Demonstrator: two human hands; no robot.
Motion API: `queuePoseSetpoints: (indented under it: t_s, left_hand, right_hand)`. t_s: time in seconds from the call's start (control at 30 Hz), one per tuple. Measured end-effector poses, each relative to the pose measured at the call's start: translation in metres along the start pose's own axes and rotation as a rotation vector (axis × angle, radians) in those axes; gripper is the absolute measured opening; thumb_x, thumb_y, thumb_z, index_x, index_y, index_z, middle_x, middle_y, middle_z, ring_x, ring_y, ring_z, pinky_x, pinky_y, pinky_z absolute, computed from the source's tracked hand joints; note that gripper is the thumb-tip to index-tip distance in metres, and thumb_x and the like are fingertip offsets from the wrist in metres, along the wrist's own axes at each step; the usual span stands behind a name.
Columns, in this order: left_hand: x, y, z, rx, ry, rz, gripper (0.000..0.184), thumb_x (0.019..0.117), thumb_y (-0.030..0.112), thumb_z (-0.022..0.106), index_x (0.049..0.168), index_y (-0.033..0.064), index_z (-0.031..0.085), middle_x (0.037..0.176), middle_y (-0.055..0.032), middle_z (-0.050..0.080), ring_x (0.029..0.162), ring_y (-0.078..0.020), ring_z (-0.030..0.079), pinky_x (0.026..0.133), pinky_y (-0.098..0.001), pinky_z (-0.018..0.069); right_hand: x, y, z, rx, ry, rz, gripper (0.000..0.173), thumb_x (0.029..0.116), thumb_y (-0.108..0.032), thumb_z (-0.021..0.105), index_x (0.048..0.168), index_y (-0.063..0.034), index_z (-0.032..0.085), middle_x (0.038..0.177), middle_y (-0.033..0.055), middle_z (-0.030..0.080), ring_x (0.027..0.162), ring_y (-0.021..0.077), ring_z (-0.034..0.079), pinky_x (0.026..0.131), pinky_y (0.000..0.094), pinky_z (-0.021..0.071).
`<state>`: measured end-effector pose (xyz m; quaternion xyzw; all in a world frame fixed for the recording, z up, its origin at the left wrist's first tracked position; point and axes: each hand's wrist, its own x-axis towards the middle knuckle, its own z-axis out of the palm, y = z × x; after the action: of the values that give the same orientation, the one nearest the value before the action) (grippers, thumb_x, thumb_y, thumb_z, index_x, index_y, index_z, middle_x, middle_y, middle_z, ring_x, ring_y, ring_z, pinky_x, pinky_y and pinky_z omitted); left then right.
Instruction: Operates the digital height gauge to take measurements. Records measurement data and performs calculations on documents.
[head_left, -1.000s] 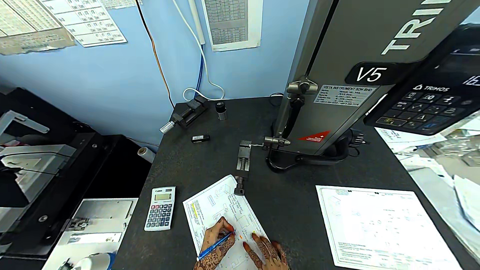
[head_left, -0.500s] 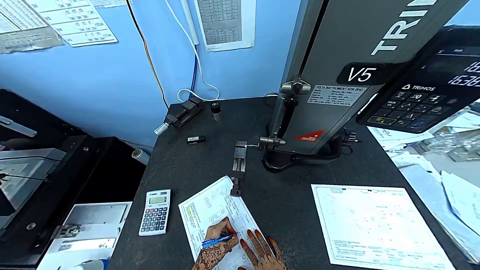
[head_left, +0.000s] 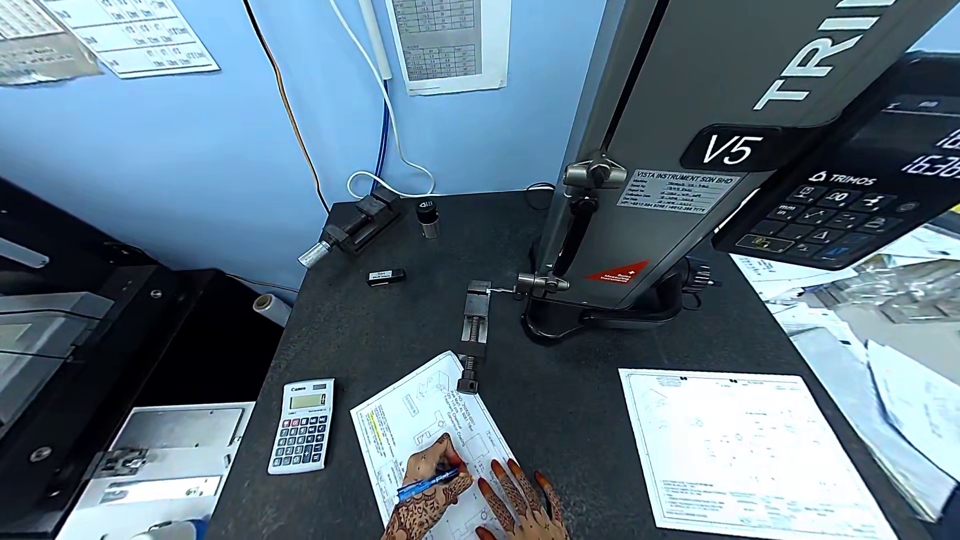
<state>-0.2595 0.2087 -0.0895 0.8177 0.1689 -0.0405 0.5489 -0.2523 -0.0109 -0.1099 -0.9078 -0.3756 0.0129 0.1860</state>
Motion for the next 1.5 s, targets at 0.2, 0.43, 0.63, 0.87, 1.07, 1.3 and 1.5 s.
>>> queuePoseSetpoints:
  t_s: [0.2,0.43,0.63,0.87,1.07,1.3,1.5]
  left_hand:
    - [-0.001,-0.006,0.002,0.036,0.02,0.088,0.025,0.0851,0.023,0.073,0.093,-0.0003,0.068,0.079,-0.0068,0.071,0.066,-0.0123,0.069,0.059,-0.0284,0.0581]
    - [-0.001,-0.001,0.0,0.017,0.006,0.03,0.021,0.0853,0.018,0.073,0.091,-0.0012,0.067,0.08,-0.0077,0.07,0.066,-0.0115,0.069,0.057,-0.0264,0.0571]
    - [-0.003,0.006,0.0,0.065,-0.003,0.037,0.021,0.0846,0.017,0.073,0.092,-0.0022,0.068,0.082,-0.0099,0.07,0.068,-0.0146,0.069,0.059,-0.0287,0.0575]
    - [-0.002,-0.006,0.002,0.083,0.031,0.165,0.023,0.0818,0.022,0.075,0.088,0.0015,0.068,0.074,-0.0052,0.07,0.063,-0.0102,0.068,0.057,-0.0265,0.0574]
    - [-0.001,-0.007,0.001,0.089,0.021,0.152,0.022,0.0815,0.021,0.076,0.089,0.0017,0.068,0.074,-0.0051,0.069,0.063,-0.011,0.068,0.057,-0.0276,0.0571]
    - [-0.003,0.013,-0.001,0.052,-0.045,-0.035,0.022,0.0853,0.017,0.074,0.094,-0.0029,0.068,0.085,-0.0111,0.07,0.072,-0.0159,0.069,0.064,-0.0301,0.0567]
    - [-0.003,0.01,-0.001,0.075,-0.026,0.008,0.022,0.0829,0.015,0.076,0.091,-0.003,0.068,0.082,-0.0112,0.07,0.069,-0.015,0.068,0.062,-0.0288,0.0564]
  right_hand:
    - [0.001,0.0,0.001,-0.008,0.001,0.005,0.051,0.1048,-0.054,0.041,0.145,-0.028,0.058,0.155,0.0021,0.052,0.147,0.0242,0.043,0.116,0.0591,0.0291]
    - [0.001,0.0,0.001,-0.021,0.025,-0.006,0.049,0.1054,-0.052,0.04,0.144,-0.0283,0.059,0.153,0.0018,0.054,0.145,0.0236,0.045,0.115,0.0579,0.031]
    - [0.001,0.0,0.002,-0.043,0.041,-0.015,0.049,0.1055,-0.052,0.039,0.143,-0.0292,0.059,0.153,0.0013,0.054,0.145,0.0229,0.045,0.115,0.0568,0.0311]
    - [0.001,0.0,0.003,-0.038,0.016,-0.004,0.049,0.1061,-0.051,0.039,0.145,-0.0297,0.058,0.154,0.0007,0.053,0.147,0.0225,0.043,0.116,0.057,0.0297]
    - [0.0,0.0,0.003,-0.04,0.02,-0.007,0.048,0.1063,-0.051,0.039,0.145,-0.0299,0.058,0.154,0.0005,0.052,0.146,0.0218,0.043,0.117,0.0563,0.0293]
    - [0.002,0.0,0.0,-0.042,0.076,-0.023,0.046,0.1058,-0.049,0.04,0.143,-0.0291,0.06,0.152,0.0003,0.055,0.144,0.0214,0.046,0.115,0.0561,0.0316]
    - [0.002,0.0,0.001,-0.047,0.077,-0.026,0.046,0.1052,-0.049,0.041,0.142,-0.0286,0.06,0.151,0.0012,0.056,0.143,0.0219,0.047,0.114,0.0559,0.0323]
